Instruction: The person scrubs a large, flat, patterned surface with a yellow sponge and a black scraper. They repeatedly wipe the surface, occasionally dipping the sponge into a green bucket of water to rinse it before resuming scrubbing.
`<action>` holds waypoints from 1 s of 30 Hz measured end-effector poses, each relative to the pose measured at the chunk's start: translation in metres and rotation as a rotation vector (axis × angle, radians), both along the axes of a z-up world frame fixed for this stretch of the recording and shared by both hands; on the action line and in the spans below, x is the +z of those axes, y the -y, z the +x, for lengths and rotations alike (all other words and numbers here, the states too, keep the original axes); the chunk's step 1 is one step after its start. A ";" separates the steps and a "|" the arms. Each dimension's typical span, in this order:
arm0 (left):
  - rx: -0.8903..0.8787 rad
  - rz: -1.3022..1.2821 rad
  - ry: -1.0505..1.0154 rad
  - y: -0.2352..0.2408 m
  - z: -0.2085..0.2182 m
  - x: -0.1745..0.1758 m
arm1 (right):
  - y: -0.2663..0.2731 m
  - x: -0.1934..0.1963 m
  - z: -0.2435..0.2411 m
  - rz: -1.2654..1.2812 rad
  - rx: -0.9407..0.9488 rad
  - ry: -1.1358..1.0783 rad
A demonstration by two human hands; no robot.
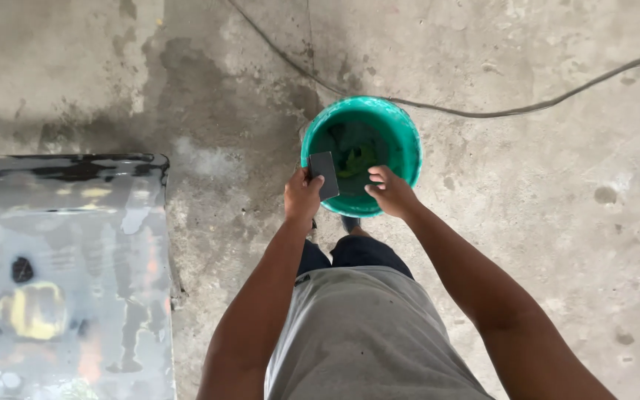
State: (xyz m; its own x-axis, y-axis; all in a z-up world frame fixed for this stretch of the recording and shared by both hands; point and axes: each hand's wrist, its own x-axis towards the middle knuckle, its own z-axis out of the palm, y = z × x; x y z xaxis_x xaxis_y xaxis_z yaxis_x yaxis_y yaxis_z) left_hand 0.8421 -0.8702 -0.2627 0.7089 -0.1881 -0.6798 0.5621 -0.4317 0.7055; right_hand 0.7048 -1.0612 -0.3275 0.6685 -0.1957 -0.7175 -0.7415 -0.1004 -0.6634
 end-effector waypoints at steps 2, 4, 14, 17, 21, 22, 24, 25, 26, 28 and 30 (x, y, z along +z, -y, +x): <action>0.064 -0.059 0.014 0.006 -0.005 -0.026 | 0.000 -0.034 0.010 -0.040 0.129 0.021; 0.127 -0.115 0.034 0.015 -0.007 -0.038 | 0.000 -0.052 0.027 -0.076 0.256 0.048; 0.019 0.115 0.136 0.029 -0.014 -0.081 | -0.035 -0.275 -0.016 -0.109 0.948 -0.143; 0.016 0.115 0.087 0.027 -0.027 -0.083 | -0.060 -0.347 -0.054 -0.153 1.069 -0.211; -0.046 0.126 0.151 0.032 -0.025 -0.087 | -0.076 -0.323 -0.040 -0.180 1.043 -0.264; -0.049 0.115 0.146 0.033 -0.024 -0.082 | -0.070 -0.308 -0.040 -0.187 1.039 -0.274; -0.077 0.130 0.174 0.038 -0.015 -0.070 | -0.058 -0.276 -0.030 -0.237 1.002 -0.333; -0.079 0.121 0.186 0.042 -0.009 -0.076 | -0.034 -0.226 -0.010 -0.251 0.996 -0.327; -0.103 0.197 0.206 0.040 -0.011 -0.076 | -0.020 -0.170 0.003 -0.267 0.849 -0.157; -0.128 0.264 0.231 0.040 -0.012 -0.074 | 0.006 -0.068 0.031 -0.290 0.695 0.011; -0.136 0.334 0.248 0.044 -0.010 -0.071 | 0.032 0.023 0.049 -0.165 0.598 0.076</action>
State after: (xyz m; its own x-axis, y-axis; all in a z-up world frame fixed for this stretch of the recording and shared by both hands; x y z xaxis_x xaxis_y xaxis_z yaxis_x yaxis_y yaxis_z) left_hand 0.8320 -0.9137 -0.3335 0.8425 -0.0899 -0.5312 0.3150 -0.7177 0.6211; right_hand 0.7536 -1.0932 -0.3041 0.7445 0.1234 -0.6561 -0.4770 -0.5894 -0.6520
